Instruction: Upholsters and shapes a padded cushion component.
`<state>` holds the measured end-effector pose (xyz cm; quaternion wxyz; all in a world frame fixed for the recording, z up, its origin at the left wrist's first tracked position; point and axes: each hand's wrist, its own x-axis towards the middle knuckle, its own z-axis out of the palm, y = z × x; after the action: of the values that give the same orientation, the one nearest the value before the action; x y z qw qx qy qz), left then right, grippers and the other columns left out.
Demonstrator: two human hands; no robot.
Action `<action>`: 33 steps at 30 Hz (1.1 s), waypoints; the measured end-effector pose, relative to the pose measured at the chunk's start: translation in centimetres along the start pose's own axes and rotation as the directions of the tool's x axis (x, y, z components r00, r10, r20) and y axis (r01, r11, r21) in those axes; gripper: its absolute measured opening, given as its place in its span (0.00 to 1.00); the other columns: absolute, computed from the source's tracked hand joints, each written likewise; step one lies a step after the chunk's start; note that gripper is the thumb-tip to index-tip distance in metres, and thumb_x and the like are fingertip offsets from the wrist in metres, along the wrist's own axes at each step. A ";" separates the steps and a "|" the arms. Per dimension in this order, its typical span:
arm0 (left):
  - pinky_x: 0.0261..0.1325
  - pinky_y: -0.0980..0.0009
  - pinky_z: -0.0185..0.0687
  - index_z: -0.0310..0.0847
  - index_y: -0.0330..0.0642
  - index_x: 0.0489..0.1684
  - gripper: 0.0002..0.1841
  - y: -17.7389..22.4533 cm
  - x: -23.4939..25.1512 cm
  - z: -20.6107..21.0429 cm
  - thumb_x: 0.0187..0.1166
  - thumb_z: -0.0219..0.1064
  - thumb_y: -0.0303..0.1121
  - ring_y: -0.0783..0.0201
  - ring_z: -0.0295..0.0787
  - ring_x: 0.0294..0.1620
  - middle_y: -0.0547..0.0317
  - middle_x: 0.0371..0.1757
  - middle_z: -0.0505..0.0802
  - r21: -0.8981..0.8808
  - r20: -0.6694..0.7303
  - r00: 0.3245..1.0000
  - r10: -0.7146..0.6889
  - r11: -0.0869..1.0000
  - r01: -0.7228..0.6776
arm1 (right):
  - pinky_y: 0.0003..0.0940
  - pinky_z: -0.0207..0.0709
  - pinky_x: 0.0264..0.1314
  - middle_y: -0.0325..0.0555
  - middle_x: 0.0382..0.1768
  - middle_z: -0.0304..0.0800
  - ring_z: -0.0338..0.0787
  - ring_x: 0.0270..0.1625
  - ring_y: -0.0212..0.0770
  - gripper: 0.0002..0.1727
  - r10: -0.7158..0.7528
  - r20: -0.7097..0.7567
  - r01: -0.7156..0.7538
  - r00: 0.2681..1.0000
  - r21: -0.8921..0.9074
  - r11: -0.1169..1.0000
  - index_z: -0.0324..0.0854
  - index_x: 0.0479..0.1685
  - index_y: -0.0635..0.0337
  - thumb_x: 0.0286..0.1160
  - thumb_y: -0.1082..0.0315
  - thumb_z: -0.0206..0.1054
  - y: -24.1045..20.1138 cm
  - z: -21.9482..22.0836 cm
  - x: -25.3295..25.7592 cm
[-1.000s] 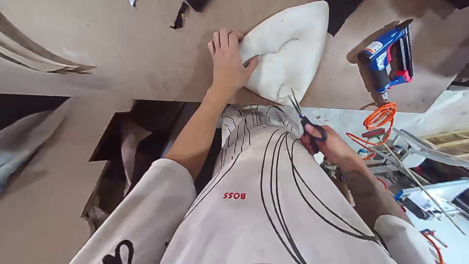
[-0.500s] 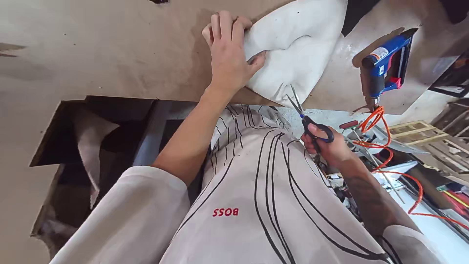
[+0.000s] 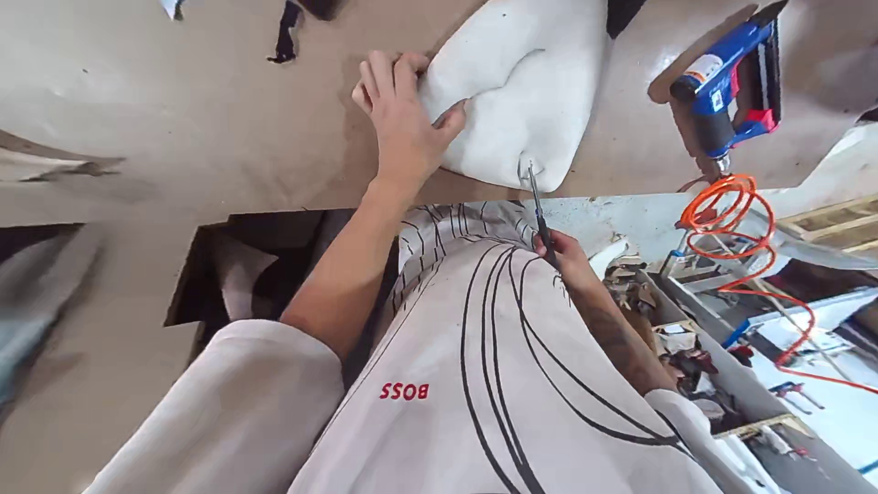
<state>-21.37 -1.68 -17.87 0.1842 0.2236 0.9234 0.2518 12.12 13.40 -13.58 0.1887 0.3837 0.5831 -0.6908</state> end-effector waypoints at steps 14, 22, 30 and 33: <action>0.71 0.44 0.63 0.82 0.47 0.67 0.38 -0.2 -0.1 1.1 0.65 0.73 0.66 0.49 0.77 0.66 0.51 0.59 0.85 0.071 -0.086 0.994 0.065 0.996 -0.059 | 0.35 0.80 0.33 0.35 0.25 0.84 0.83 0.28 0.32 0.30 0.198 0.052 -0.185 0.979 -0.190 0.964 0.85 0.35 0.53 0.71 0.32 0.70 -3.9 -2.8 -3.1; 0.71 0.36 0.69 0.76 0.40 0.70 0.41 2.5 -4.9 0.7 0.71 0.68 0.68 0.41 0.79 0.68 0.42 0.66 0.84 0.171 -0.027 0.988 -0.150 0.973 0.153 | 0.23 0.73 0.26 0.32 0.26 0.84 0.80 0.25 0.27 0.25 0.263 0.097 -0.280 0.960 0.332 0.901 0.85 0.30 0.49 0.82 0.38 0.62 -5.8 -1.8 -4.1; 0.69 0.42 0.73 0.83 0.37 0.45 0.37 2.4 -7.3 0.3 0.62 0.72 0.69 0.54 0.90 0.43 0.53 0.35 0.92 0.330 0.125 0.987 -0.097 0.943 0.051 | 0.21 0.72 0.24 0.37 0.33 0.84 0.81 0.27 0.29 0.31 0.195 0.201 -0.280 0.960 0.699 0.658 0.77 0.39 0.50 0.83 0.30 0.50 -5.5 1.4 -3.6; 0.66 0.43 0.75 0.86 0.40 0.40 0.40 2.3 -7.3 -0.3 0.63 0.65 0.75 0.55 0.91 0.41 0.55 0.32 0.93 0.425 0.210 0.973 -0.091 0.905 -0.007 | 0.24 0.71 0.23 0.36 0.29 0.81 0.77 0.23 0.30 0.30 0.231 0.063 -0.201 0.971 0.738 0.644 0.77 0.35 0.52 0.86 0.34 0.51 -6.0 4.3 -3.2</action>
<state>-14.73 -3.68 -14.69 0.2403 0.2651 0.9337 0.0147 8.56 10.25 -7.14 0.0875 0.5064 0.2068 -0.8326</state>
